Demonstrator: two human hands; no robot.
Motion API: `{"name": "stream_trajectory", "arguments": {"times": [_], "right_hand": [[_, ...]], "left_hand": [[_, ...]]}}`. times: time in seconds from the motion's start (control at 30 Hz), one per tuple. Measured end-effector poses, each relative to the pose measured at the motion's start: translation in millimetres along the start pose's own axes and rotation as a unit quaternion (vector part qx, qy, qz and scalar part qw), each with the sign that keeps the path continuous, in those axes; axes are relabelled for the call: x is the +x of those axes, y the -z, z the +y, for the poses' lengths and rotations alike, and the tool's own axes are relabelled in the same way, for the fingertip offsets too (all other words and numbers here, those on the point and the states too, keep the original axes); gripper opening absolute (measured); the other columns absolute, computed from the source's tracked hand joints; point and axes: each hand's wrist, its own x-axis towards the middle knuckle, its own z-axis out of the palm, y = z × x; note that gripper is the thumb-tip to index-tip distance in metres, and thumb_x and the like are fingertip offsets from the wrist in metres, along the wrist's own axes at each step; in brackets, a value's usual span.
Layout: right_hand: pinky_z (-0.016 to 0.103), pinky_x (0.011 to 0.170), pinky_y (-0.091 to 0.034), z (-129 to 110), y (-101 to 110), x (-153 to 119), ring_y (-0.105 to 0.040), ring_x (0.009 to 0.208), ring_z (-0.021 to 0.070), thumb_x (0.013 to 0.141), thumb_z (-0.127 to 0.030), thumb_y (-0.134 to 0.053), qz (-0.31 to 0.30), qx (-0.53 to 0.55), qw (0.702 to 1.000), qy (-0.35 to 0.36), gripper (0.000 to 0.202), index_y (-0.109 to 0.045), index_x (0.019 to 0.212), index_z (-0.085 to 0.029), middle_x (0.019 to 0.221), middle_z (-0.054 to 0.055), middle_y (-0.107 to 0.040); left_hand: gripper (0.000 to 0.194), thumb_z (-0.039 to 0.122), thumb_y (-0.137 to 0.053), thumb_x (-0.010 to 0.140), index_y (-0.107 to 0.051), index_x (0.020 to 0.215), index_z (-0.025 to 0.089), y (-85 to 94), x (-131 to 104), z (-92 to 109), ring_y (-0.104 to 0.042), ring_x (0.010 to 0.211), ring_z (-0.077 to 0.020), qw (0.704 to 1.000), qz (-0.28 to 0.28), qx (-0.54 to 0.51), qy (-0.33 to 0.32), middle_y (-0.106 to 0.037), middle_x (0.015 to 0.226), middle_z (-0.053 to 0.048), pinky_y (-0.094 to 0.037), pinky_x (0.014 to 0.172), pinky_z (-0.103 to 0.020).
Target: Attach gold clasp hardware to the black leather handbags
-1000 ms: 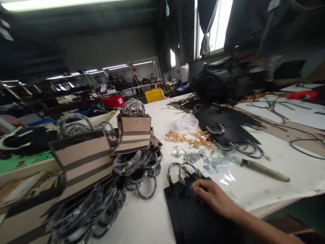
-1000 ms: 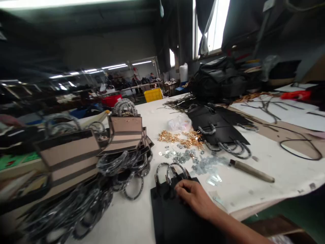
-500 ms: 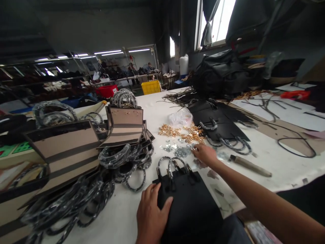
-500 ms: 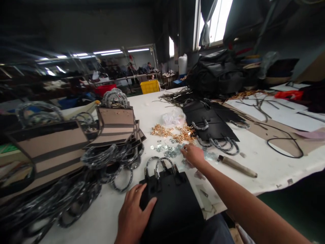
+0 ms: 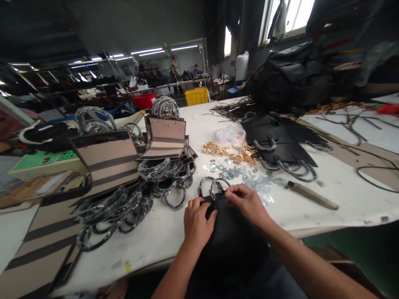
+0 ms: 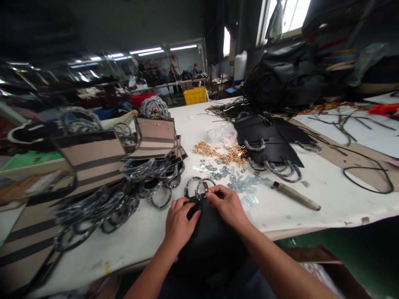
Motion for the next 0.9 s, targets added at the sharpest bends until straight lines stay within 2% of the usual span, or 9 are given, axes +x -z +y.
{"name": "stream_trajectory", "arguments": {"times": [0.1, 0.17, 0.3, 0.43, 0.53, 0.63, 0.7, 0.8, 0.9], "right_hand": [[0.028, 0.063, -0.049, 20, -30, -26, -0.063, 0.065, 0.0164, 0.084, -0.054, -0.076, -0.02, 0.055, 0.998, -0.027, 0.037, -0.072, 0.092, -0.018, 0.073, 0.002, -0.07], [0.027, 0.061, -0.049, 30, -39, -32, -0.062, 0.063, 0.0155, 0.084, -0.054, -0.076, -0.011, 0.062, 0.998, -0.026, 0.038, -0.071, 0.092, -0.018, 0.075, 0.002, -0.07], [0.026, 0.06, -0.05, 32, -38, -35, -0.063, 0.063, 0.0152, 0.085, -0.053, -0.076, -0.01, 0.066, 0.998, -0.01, 0.036, -0.07, 0.093, -0.018, 0.075, 0.001, -0.068], [0.026, 0.06, -0.049, 27, -38, -40, -0.064, 0.063, 0.0157, 0.087, -0.051, -0.074, -0.005, 0.046, 0.999, 0.004, 0.033, -0.069, 0.092, -0.018, 0.071, 0.0, -0.067], [0.025, 0.059, -0.049, 25, -41, -43, -0.064, 0.062, 0.0154, 0.089, -0.047, -0.071, -0.005, 0.005, 1.0, 0.017, 0.029, -0.069, 0.09, -0.019, 0.072, 0.001, -0.068], [0.025, 0.059, -0.049, 26, -44, -44, -0.064, 0.062, 0.0151, 0.09, -0.043, -0.068, -0.007, -0.039, 0.999, 0.034, 0.024, -0.07, 0.089, -0.019, 0.073, 0.001, -0.069], [0.025, 0.059, -0.05, 28, -46, -44, -0.064, 0.061, 0.0151, 0.091, -0.041, -0.068, -0.006, -0.052, 0.998, 0.04, 0.022, -0.071, 0.092, -0.019, 0.076, 0.002, -0.071], [0.026, 0.061, -0.053, 34, -47, -44, -0.066, 0.064, 0.0156, 0.091, -0.037, -0.067, -0.003, -0.066, 0.996, 0.054, 0.022, -0.073, 0.102, -0.019, 0.083, 0.003, -0.073], [0.028, 0.065, -0.055, 38, -47, -44, -0.068, 0.068, 0.0164, 0.092, -0.034, -0.066, 0.001, -0.102, 0.991, 0.085, 0.025, -0.075, 0.111, -0.02, 0.089, 0.004, -0.074]], "left_hand": [[0.012, 0.027, -0.075, 0.086, -0.071, 0.094, 0.02, -6.6, 1, 0, -0.058, 0.104, -0.0293, 0.999, 0.012, -0.045, 0.01, -0.065, 0.106, -0.009, -0.053, 0.094, -0.047], [0.012, 0.023, -0.076, 0.083, -0.065, 0.088, 0.021, -8.6, -3, -1, -0.059, 0.103, -0.0283, 0.996, 0.037, -0.086, 0.012, -0.062, 0.103, -0.008, -0.053, 0.092, -0.046], [0.009, 0.019, -0.07, 0.086, -0.062, 0.089, 0.022, -12.0, -14, 2, -0.061, 0.108, -0.0262, 0.977, 0.112, -0.18, 0.013, -0.058, 0.11, -0.008, -0.052, 0.095, -0.043], [0.003, 0.023, -0.067, 0.088, -0.065, 0.091, 0.022, -21.2, -22, 7, -0.062, 0.112, -0.026, 0.948, 0.159, -0.264, 0.074, -0.063, 0.112, -0.009, -0.05, 0.102, -0.044], [0.015, 0.024, -0.07, 0.083, -0.065, 0.096, 0.021, -27.9, -25, 9, -0.066, 0.111, -0.026, 0.893, 0.158, -0.382, 0.178, -0.068, 0.115, -0.01, -0.05, 0.103, -0.043], [0.032, 0.021, -0.074, 0.075, -0.062, 0.105, 0.019, -29.7, -25, 14, -0.072, 0.103, -0.0239, 0.791, 0.153, -0.519, 0.286, -0.073, 0.111, -0.01, -0.054, 0.097, -0.039], [0.04, 0.019, -0.076, 0.071, -0.062, 0.108, 0.018, -28.0, -26, 17, -0.073, 0.101, -0.0227, 0.741, 0.164, -0.567, 0.32, -0.075, 0.109, -0.009, -0.054, 0.094, -0.036], [0.04, 0.022, -0.077, 0.073, -0.065, 0.111, 0.017, -24.1, -27, 20, -0.073, 0.102, -0.0221, 0.711, 0.148, -0.613, 0.312, -0.077, 0.105, -0.008, -0.053, 0.095, -0.034], [0.038, 0.028, -0.076, 0.076, -0.071, 0.112, 0.016, -20.9, -28, 18, -0.072, 0.103, -0.0226, 0.712, 0.134, -0.616, 0.308, -0.078, 0.107, -0.007, -0.053, 0.094, -0.033]]}}
